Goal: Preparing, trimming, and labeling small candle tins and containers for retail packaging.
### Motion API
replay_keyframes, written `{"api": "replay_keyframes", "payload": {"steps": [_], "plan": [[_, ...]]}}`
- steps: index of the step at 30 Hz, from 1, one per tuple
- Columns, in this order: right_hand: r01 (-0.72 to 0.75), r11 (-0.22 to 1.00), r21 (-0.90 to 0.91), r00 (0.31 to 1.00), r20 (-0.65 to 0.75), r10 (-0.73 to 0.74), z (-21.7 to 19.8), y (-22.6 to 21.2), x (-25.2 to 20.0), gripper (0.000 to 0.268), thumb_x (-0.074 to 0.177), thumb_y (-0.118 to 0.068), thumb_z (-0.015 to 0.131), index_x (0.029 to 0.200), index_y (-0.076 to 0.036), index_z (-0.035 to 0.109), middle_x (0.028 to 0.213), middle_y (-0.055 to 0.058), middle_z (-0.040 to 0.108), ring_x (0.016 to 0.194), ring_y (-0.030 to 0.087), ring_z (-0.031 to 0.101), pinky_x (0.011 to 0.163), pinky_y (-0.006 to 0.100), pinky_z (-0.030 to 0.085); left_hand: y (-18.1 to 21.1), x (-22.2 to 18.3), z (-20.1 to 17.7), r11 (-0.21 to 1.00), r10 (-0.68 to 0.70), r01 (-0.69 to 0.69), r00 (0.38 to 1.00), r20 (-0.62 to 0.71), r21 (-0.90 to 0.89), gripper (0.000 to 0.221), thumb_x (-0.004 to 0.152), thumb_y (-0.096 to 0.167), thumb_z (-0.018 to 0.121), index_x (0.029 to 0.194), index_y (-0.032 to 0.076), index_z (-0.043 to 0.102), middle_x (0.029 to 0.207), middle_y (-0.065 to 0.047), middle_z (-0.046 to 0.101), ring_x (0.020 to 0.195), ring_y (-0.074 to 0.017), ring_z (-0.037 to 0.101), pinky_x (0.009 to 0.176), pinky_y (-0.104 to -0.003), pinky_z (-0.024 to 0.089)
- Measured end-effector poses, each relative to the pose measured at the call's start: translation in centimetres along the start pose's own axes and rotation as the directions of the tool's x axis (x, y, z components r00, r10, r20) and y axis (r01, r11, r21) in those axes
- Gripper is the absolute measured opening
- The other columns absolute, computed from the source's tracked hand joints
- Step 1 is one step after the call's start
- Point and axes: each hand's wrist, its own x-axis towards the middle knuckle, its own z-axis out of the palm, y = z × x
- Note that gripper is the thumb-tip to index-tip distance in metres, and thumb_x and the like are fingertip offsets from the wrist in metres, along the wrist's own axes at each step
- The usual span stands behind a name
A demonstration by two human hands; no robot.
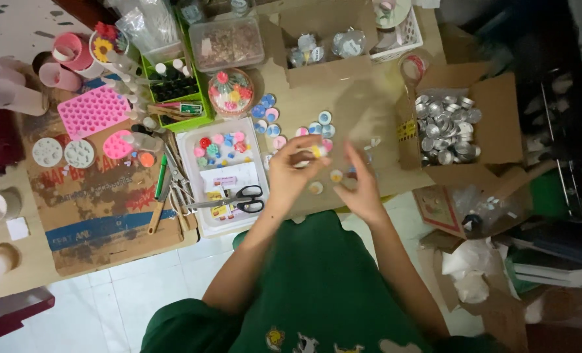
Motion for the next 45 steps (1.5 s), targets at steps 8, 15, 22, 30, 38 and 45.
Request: {"api": "replay_keyframes", "payload": {"steps": [8,15,22,30,38,45], "plan": [[0.086,0.535,-0.840,0.996,0.066,-0.056,5.1,19.7,-2.6,0.068,0.068,-0.035,0.090,0.127,-0.013,0.066,0.121,0.010,0.056,0.112,0.033,0.055,0.085,0.051,0.049,-18.6,-3.1,-8.4,0.367,-0.250,0.029,0.966,0.068,0.930,0.056,0.079,0.009,0.071,0.133,0.007,0.056,0.114,-0.023,0.069,0.090,-0.0445,0.075,0.073,-0.055,0.063],[0.064,0.445,-0.893,0.995,0.089,0.036,6.8,23.6,-1.8,0.064,0.074,-0.046,0.082,0.127,-0.014,0.065,0.122,0.010,0.056,0.120,0.034,0.053,0.090,0.053,0.050,-26.1,-4.2,-12.9,0.261,-0.339,-0.106,0.921,0.194,0.960,0.047,0.078,0.012,0.078,0.123,0.012,0.061,0.125,-0.015,0.059,0.095,-0.0436,0.073,0.077,-0.050,0.064],[-0.501,0.866,0.005,0.864,-0.055,0.500,4.3,14.2,-0.1,0.031,0.088,-0.022,0.076,0.116,-0.009,0.068,0.104,0.009,0.065,0.100,0.029,0.060,0.085,0.048,0.048,-18.6,-3.5,-8.9,0.396,-0.132,0.017,0.990,0.039,0.918,0.030,0.086,0.023,0.079,0.114,0.015,0.071,0.112,-0.008,0.063,0.078,-0.0339,0.076,0.063,-0.040,0.063],[-0.347,0.154,0.925,0.933,0.325,0.154,-2.7,7.0,0.2,0.072,0.075,-0.051,0.076,0.130,-0.008,0.060,0.113,0.006,0.068,0.097,0.020,0.058,0.083,0.038,0.046,1.3,-3.5,0.8,0.403,0.555,-0.571,0.774,0.305,0.715,0.018,0.096,0.023,0.068,0.099,0.005,0.069,0.090,-0.016,0.066,0.090,-0.0390,0.069,0.100,-0.050,0.052],[-0.196,0.411,0.890,0.970,0.114,0.217,-2.4,-1.3,-0.8,0.043,0.086,-0.025,0.074,0.125,-0.010,0.066,0.121,0.001,0.071,0.107,0.015,0.064,0.095,0.034,0.049,2.7,-4.7,2.8,0.484,0.593,-0.713,0.694,0.409,0.507,0.040,0.096,0.028,0.065,0.125,0.003,0.055,0.127,-0.021,0.062,0.134,-0.0440,0.054,0.115,-0.059,0.039],[0.058,0.690,0.722,0.985,-0.155,0.079,-1.7,-2.3,-0.9,0.059,0.074,-0.015,0.085,0.127,-0.004,0.064,0.124,0.013,0.069,0.111,0.021,0.067,0.092,0.032,0.053,4.4,-5.3,3.6,0.654,0.549,-0.654,0.757,0.356,0.382,0.035,0.096,0.018,0.064,0.122,0.000,0.050,0.136,-0.020,0.064,0.135,-0.0493,0.054,0.111,-0.064,0.040]]}}
